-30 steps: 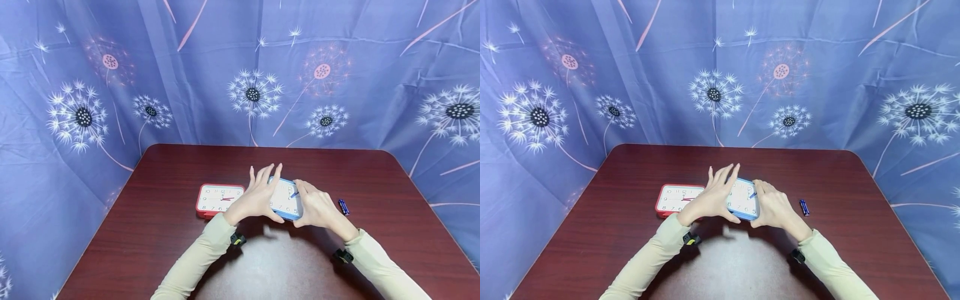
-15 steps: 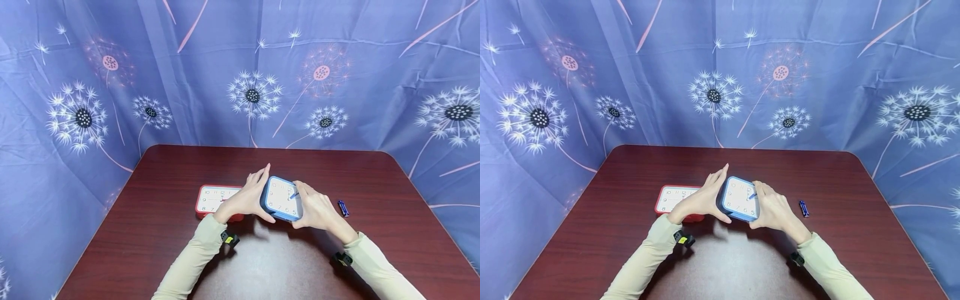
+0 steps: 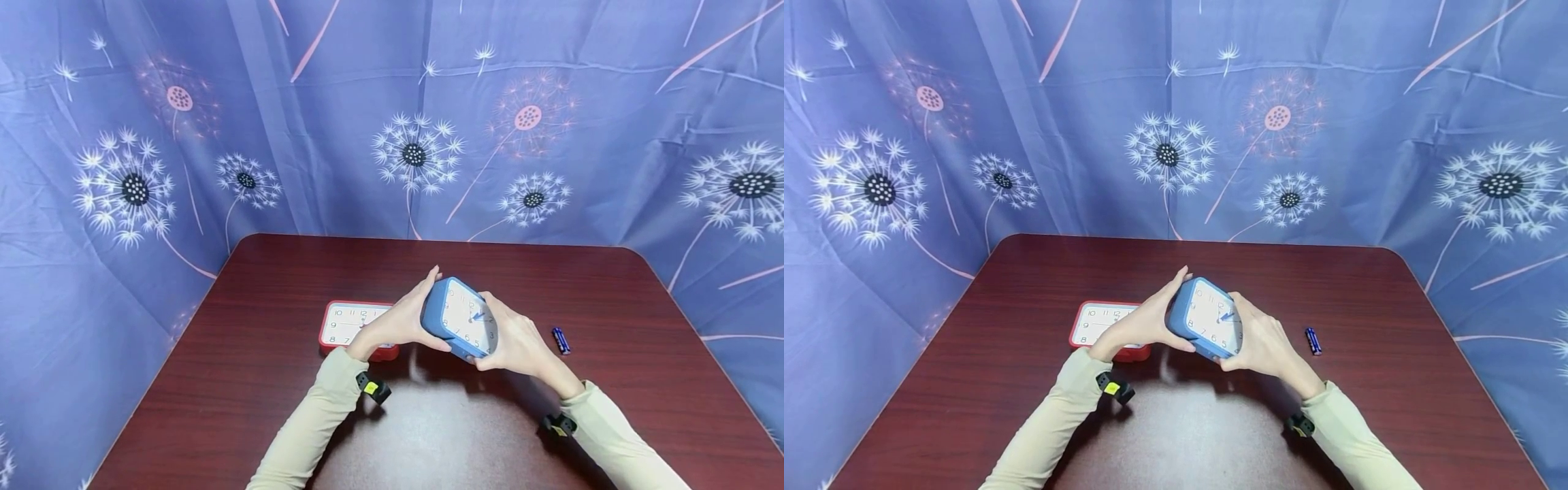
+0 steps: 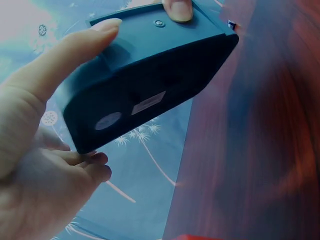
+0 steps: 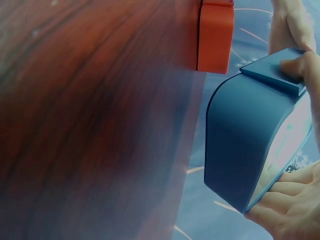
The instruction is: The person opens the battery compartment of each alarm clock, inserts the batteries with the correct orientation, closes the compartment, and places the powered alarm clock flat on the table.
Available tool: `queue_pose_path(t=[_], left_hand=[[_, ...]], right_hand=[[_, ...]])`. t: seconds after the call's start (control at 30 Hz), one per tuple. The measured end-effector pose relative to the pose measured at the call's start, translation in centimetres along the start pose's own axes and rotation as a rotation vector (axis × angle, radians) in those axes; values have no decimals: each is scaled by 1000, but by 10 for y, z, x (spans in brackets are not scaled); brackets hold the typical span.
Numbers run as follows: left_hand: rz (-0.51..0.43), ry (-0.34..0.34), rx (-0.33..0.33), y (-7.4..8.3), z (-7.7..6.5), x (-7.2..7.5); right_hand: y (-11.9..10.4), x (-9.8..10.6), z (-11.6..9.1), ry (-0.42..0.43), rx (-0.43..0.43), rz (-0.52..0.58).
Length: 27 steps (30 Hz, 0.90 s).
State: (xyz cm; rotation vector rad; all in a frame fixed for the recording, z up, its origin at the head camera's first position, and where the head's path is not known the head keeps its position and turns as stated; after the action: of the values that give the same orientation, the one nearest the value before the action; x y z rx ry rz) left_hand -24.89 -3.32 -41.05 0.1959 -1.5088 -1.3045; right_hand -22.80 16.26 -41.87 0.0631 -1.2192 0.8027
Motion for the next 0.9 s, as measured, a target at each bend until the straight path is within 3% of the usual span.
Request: queue_pose_path(t=[0.3,0.57,0.7,0.8,0.9], left_hand=[[-144,41,1,4,1,0],[-372,8,83,5,2,-9],[-434,-7,18,10,5,-15],[-407,-4,-36,12,7,-19],[-367,-1,-49,14,8,-24]], right_hand=[[-3,3,-1,12,-16,132],[-1,4,-2,34,-2,224],[0,3,-2,20,-12,320],[0,2,-3,1,-49,381],[0,1,-4,-8,-89,422]])
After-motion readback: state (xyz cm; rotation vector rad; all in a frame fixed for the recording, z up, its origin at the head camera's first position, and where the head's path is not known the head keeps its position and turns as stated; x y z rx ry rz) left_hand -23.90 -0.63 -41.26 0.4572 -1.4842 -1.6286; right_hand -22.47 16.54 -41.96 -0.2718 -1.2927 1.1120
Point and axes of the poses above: each hand's wrist, its own z-axis towards the middle knuckle, its own x-axis out of the back of the hand, y = z × x, the point moved 5 cm from there along z, towards the middle knuckle, and after that the axes turned 2 degrees about -x, right-handed, at the moved point
